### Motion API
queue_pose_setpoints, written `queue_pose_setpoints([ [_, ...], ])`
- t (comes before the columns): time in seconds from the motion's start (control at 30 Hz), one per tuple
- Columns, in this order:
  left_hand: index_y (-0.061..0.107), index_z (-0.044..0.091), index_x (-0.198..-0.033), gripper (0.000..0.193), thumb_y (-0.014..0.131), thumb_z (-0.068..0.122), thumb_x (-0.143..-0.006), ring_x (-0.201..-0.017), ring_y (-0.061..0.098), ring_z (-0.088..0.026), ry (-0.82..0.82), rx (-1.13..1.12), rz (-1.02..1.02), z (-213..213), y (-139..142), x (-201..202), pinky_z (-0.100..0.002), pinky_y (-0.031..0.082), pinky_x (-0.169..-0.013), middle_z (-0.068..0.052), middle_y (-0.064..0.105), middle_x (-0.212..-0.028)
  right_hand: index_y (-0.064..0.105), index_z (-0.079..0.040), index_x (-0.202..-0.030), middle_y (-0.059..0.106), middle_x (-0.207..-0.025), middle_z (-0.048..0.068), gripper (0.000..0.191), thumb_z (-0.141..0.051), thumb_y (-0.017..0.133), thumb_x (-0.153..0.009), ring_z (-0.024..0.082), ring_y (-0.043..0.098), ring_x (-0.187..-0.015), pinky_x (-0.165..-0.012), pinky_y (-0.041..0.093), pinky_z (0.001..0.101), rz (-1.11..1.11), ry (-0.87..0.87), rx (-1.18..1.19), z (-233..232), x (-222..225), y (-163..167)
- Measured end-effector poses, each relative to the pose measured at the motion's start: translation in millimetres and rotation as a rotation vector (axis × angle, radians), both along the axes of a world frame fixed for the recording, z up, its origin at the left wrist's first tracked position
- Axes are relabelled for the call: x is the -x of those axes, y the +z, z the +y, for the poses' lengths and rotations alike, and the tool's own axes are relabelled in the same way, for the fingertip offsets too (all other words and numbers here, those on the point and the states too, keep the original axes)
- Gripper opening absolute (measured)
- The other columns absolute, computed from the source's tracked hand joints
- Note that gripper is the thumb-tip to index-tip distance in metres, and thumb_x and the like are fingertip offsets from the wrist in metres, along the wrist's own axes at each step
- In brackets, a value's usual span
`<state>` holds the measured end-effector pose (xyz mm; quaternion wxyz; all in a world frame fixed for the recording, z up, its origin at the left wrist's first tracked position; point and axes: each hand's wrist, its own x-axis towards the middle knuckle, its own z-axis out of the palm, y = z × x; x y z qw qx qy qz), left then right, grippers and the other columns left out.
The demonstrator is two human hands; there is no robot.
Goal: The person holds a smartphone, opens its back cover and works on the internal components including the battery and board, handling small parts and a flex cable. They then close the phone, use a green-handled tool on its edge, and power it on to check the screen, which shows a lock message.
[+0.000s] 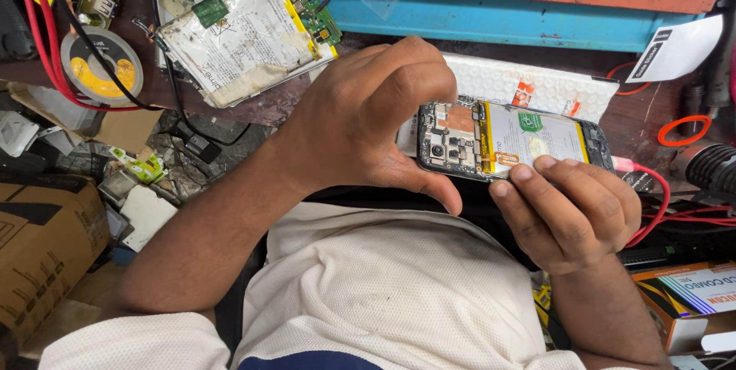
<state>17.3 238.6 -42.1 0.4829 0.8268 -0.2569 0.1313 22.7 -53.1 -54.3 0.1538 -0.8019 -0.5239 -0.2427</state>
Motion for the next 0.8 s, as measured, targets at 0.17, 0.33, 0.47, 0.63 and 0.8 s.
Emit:
queue_pose_setpoints([
  [0.17, 0.055, 0.007, -0.123, 0.071, 0.082, 0.061, -0.086, -0.097, 0.067, -0.029, 0.004, -0.072, -0.01, -3.2, 3.3, -1.9, -0.04, 0.054, -0.086, -0.007, 0.066, -0.108, 0.079, -0.01, -0.1, 0.071, -0.098, 0.005, 0.016, -0.006, 0.08, -0.085, 0.025, 0.07, -0.081, -0.066, 0.055, 0.038, 0.092, -0.012, -0.071, 10.3, -13.9, 18.5],
  [0.33, 0.057, 0.007, -0.131, 0.047, 0.064, 0.044, -0.104, -0.102, 0.069, -0.026, 0.056, -0.042, 0.006, -10.2, 1.1, 3.3, -0.037, 0.056, -0.09, -0.007, 0.069, -0.114, 0.074, -0.007, -0.107, 0.074, -0.1, 0.013, 0.012, -0.007, 0.079, -0.096, 0.031, 0.072, -0.082, -0.072, 0.054, 0.0383, 0.288, -0.024, -0.177, 6.5, -36.7, 37.3],
  [0.47, 0.055, 0.008, -0.13, 0.029, 0.059, 0.032, -0.114, -0.1, 0.071, -0.021, 0.06, 0.003, 0.047, -15.6, -4.2, 8.0, -0.032, 0.057, -0.086, -0.005, 0.069, -0.115, 0.061, -0.001, -0.128, 0.07, -0.109, 0.014, 0.027, -0.017, 0.068, -0.107, 0.027, 0.068, -0.092, -0.08, 0.053, 0.0315, 0.564, -0.034, -0.264, -11.6, -39.6, 40.7],
  [0.63, 0.056, 0.008, -0.127, 0.019, 0.062, 0.023, -0.116, -0.089, 0.069, -0.02, 0.078, 0.008, 0.032, -22.3, -8.0, 14.8, -0.031, 0.056, -0.078, -0.005, 0.068, -0.109, 0.054, -0.001, -0.139, 0.068, -0.117, 0.012, 0.03, -0.02, 0.053, -0.115, 0.021, 0.066, -0.102, -0.09, 0.052, 0.0264, 0.908, -0.085, -0.45, -47.2, -32.8, 33.3],
  [0.8, 0.055, 0.007, -0.128, 0.018, 0.062, 0.02, -0.117, -0.089, 0.068, -0.017, 0.066, 0.019, 0.025, -26.7, -9.8, 19.3, -0.028, 0.056, -0.078, -0.005, 0.067, -0.111, 0.058, -0.001, -0.135, 0.07, -0.116, 0.011, 0.029, -0.019, 0.054, -0.113, 0.02, 0.068, -0.102, -0.091, 0.052, 0.0262, 1.029, -0.141, -0.539, -80.3, -26.4, 31.6],
])
